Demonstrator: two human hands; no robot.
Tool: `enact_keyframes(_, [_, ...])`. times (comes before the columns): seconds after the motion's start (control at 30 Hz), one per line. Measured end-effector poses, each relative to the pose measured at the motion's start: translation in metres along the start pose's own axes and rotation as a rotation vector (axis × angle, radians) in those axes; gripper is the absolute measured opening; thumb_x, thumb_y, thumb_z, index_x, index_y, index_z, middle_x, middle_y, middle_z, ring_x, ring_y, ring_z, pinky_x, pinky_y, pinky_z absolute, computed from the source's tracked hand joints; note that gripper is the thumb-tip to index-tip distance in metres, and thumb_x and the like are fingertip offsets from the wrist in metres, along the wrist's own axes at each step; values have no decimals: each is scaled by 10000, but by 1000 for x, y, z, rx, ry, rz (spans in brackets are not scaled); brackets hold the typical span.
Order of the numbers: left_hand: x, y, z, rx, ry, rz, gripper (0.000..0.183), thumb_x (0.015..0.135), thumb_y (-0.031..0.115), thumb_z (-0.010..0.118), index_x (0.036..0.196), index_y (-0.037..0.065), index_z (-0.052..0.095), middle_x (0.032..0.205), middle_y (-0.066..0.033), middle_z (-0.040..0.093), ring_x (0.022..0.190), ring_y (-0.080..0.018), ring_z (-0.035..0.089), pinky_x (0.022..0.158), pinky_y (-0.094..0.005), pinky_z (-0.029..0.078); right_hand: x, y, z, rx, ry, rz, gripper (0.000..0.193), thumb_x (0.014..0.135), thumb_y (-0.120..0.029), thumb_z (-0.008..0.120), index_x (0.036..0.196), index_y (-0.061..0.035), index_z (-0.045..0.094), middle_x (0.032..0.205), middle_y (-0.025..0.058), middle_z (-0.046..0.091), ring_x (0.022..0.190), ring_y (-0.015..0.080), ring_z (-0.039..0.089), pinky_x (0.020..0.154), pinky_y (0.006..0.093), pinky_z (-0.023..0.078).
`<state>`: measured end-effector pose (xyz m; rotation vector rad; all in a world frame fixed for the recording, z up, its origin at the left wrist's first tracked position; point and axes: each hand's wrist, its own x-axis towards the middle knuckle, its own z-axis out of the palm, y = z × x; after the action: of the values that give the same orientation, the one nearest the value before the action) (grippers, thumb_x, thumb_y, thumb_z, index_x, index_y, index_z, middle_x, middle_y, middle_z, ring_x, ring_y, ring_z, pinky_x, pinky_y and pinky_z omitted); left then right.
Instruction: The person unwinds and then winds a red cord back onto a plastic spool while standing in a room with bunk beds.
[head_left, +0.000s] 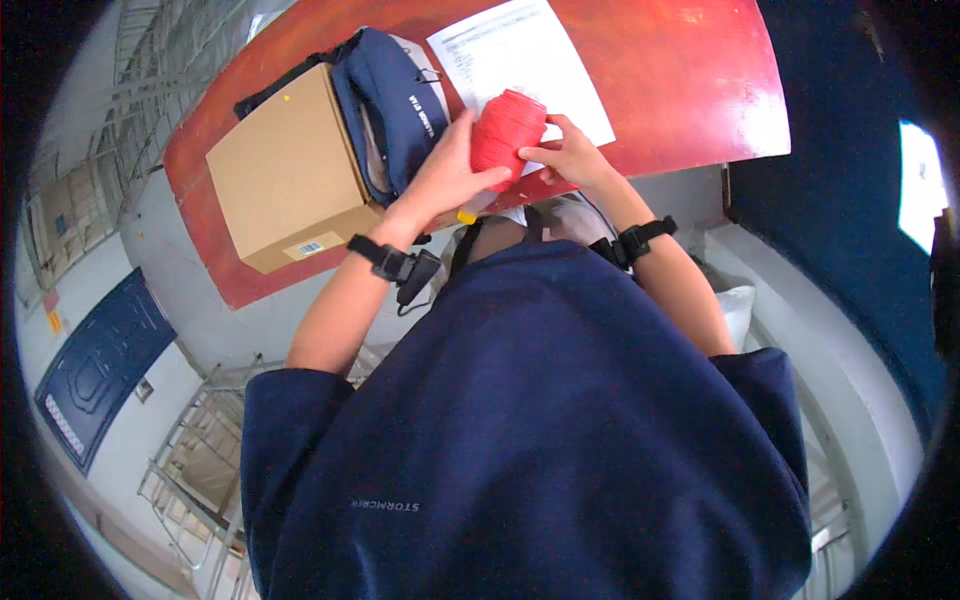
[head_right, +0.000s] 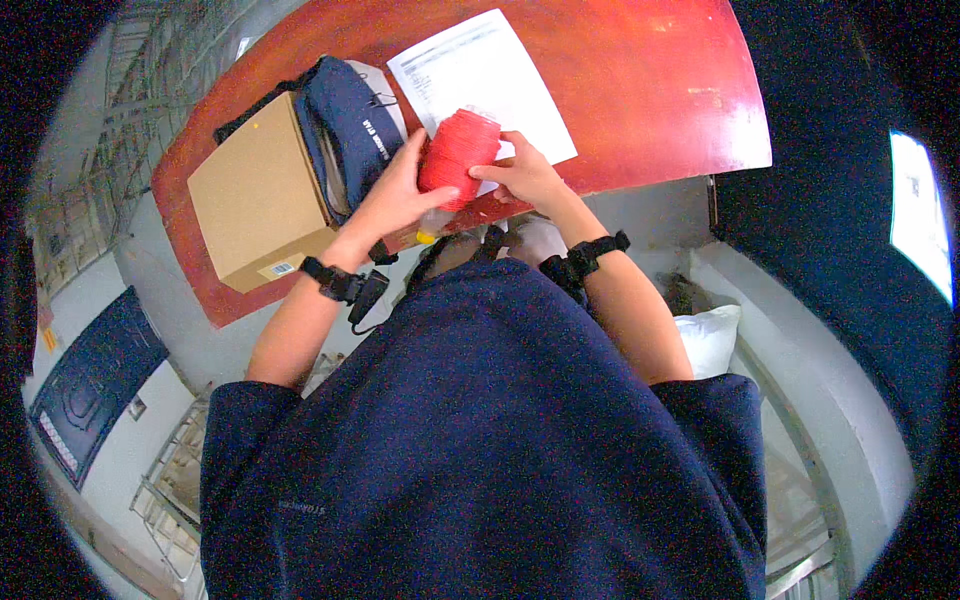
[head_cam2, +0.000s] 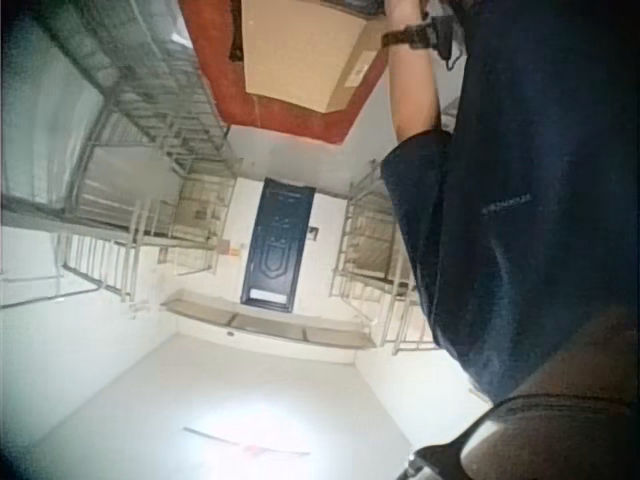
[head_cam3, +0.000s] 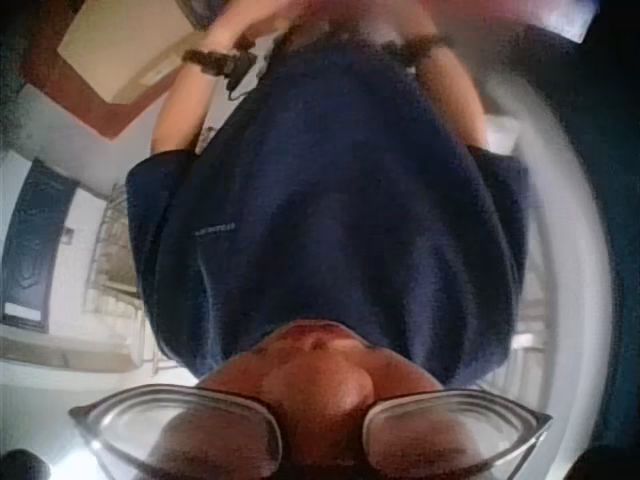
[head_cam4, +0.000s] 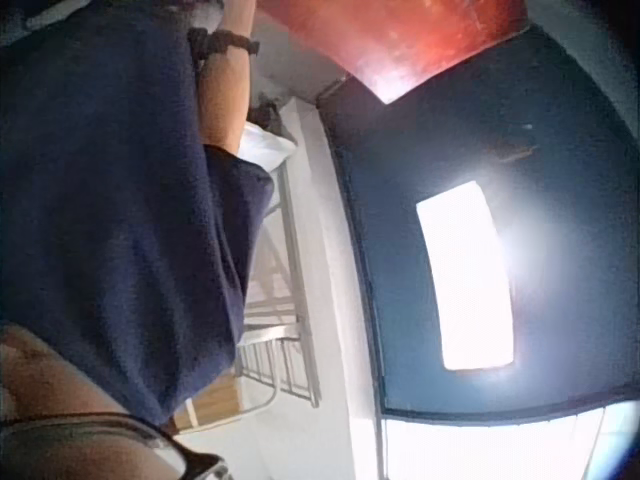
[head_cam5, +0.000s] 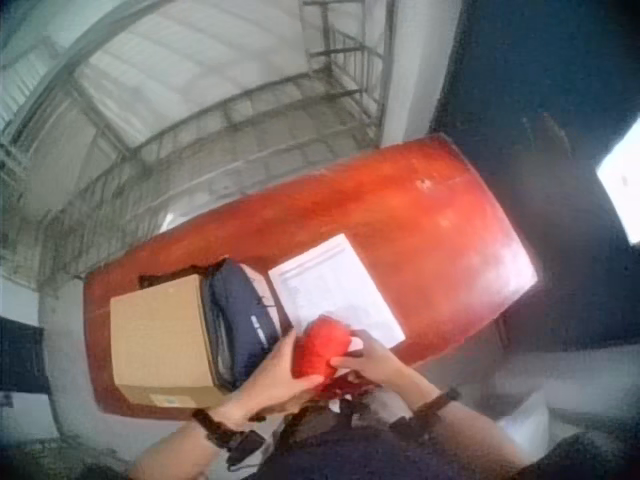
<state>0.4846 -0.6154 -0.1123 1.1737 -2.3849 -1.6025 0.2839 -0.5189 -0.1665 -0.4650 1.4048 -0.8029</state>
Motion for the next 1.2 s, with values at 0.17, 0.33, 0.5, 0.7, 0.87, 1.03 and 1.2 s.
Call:
enact_keyframes(0.17, [18,5,11,27,29,-28,1087,651,310,866,1426,-111,231,1344,-308,430,1266,-376,459,1064,-413,381,5,-1,-2,-73,-2,-16,766,789,-187,801,1368,27,348,827,149,685,533,133,603,453,265,487])
enact_keyframes(0.33, [28,5,48,258,249,-52,1278,533,430,912,1455,-39,161,1335,-305,405,1203,-467,455,1023,-472,404,10,-5,-4,-65,-44,-39,785,788,-184,803,1366,63,333,818,162,686,534,140,606,451,276,491])
enact_keyframes(0.5, [30,-8,43,225,235,-96,1233,536,349,911,1458,-21,180,1310,-308,431,1192,-469,462,1021,-489,401,13,-1,-12,2,-142,-87,767,800,-148,789,1375,60,327,844,179,691,561,149,613,490,277,508])
enact_keyframes(0.7, [32,-13,42,217,249,-129,1210,526,310,908,1455,-14,204,1290,-308,448,1186,-470,465,1023,-484,402,15,-2,-14,-70,-161,-109,755,801,-145,789,1378,47,341,914,198,701,593,161,631,528,276,520])
enact_keyframes(0.87, [33,-17,40,171,271,-126,1223,507,348,921,1448,-24,233,1277,-310,459,1173,-466,481,1020,-483,407,13,-6,-12,-265,-70,-170,745,782,-264,813,1321,39,397,903,209,705,581,166,639,524,287,524])
enact_keyframes(1.03, [34,-17,38,208,271,-109,1238,496,387,928,1442,-28,245,1273,-309,463,1173,-460,491,1012,-476,420,16,-4,-10,-294,-37,-190,732,774,-297,818,1292,28,417,874,210,704,567,175,640,513,294,520])
enact_keyframes(1.2, [34,-12,34,224,245,-140,1224,507,384,920,1444,-24,246,1281,-303,463,1149,-449,518,988,-460,447,15,-3,-10,-315,-22,-191,744,767,-312,823,1289,27,416,902,223,702,567,186,644,515,301,524])
